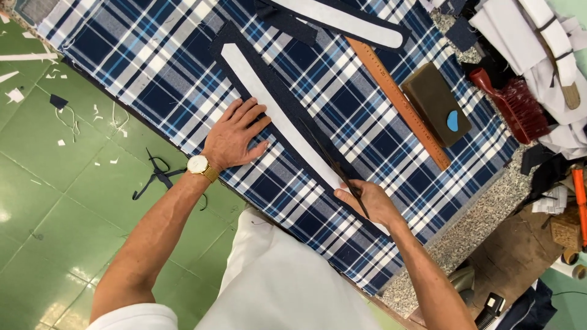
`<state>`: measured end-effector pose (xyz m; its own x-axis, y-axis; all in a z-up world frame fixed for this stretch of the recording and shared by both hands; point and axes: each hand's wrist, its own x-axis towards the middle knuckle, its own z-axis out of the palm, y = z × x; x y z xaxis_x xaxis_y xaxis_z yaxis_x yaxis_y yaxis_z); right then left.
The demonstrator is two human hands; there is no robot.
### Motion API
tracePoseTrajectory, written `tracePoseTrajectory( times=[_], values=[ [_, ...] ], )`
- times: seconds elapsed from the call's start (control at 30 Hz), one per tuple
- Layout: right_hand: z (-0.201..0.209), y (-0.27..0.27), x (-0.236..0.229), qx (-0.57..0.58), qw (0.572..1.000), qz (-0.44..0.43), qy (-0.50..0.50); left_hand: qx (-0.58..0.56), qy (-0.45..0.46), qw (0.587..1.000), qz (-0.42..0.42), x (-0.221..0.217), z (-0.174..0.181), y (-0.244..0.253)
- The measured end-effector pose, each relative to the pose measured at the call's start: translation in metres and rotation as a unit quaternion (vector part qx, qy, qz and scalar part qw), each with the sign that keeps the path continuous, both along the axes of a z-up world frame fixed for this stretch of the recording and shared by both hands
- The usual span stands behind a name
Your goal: The person folds a dark fabric strip, irons it flat, places a white strip on top, and trims the edges with scissors. The person then folds the trimmed fabric and sets it aside.
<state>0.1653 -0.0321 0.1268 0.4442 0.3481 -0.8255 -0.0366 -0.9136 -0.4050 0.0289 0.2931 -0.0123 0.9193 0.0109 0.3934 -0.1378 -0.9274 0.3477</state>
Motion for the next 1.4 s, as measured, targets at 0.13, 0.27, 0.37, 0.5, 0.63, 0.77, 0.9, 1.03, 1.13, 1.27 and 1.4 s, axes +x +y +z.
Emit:
tracePoseTrajectory(
  times=[0.13, 0.27, 0.37, 0.5, 0.63, 0.77, 0.9, 1.03, 1.13, 1.27, 1.4],
  values=[
    [-0.014, 0.002, 0.006, -0.006, 0.998, 0.050, -0.026, 0.002, 0.003, 1.000, -0.001, 0.001, -0.002, 0.001],
    [-0.013, 0.009, 0.003, -0.008, 0.999, 0.046, -0.025, -0.001, 0.006, 1.000, 0.007, 0.001, 0.002, 0.001],
    [-0.026, 0.002, 0.002, 0.016, 1.000, -0.002, -0.014, 0.001, 0.007, 1.000, 0.007, 0.000, 0.002, 0.000],
    [-0.018, 0.006, 0.003, 0.021, 0.999, -0.029, 0.007, 0.006, 0.006, 1.000, 0.007, 0.001, 0.002, 0.001],
    [-0.025, 0.011, 0.010, 0.026, 1.000, 0.000, -0.007, 0.006, 0.002, 1.000, 0.006, 0.001, -0.001, 0.002],
    [-0.032, 0.025, 0.013, 0.004, 0.998, 0.053, -0.035, 0.013, 0.006, 1.000, 0.007, 0.001, 0.002, 0.001],
    [-0.039, 0.027, 0.012, 0.021, 0.999, 0.022, -0.022, 0.008, 0.004, 1.000, 0.012, 0.000, 0.003, 0.001],
    [-0.020, 0.035, 0.006, 0.039, 0.999, -0.031, 0.003, 0.014, -0.003, 1.000, 0.015, 0.000, 0.001, 0.002],
    [-0.012, 0.038, 0.007, 0.035, 0.998, -0.043, 0.009, 0.013, -0.001, 1.000, 0.014, -0.001, -0.001, 0.001],
    [-0.017, 0.044, 0.009, 0.030, 0.999, -0.022, 0.003, 0.004, 0.008, 1.000, 0.012, -0.001, -0.003, 0.001],
    [-0.030, 0.054, 0.016, 0.028, 0.999, 0.026, -0.019, 0.010, -0.001, 1.000, 0.010, 0.000, 0.000, 0.002]
  ],
)
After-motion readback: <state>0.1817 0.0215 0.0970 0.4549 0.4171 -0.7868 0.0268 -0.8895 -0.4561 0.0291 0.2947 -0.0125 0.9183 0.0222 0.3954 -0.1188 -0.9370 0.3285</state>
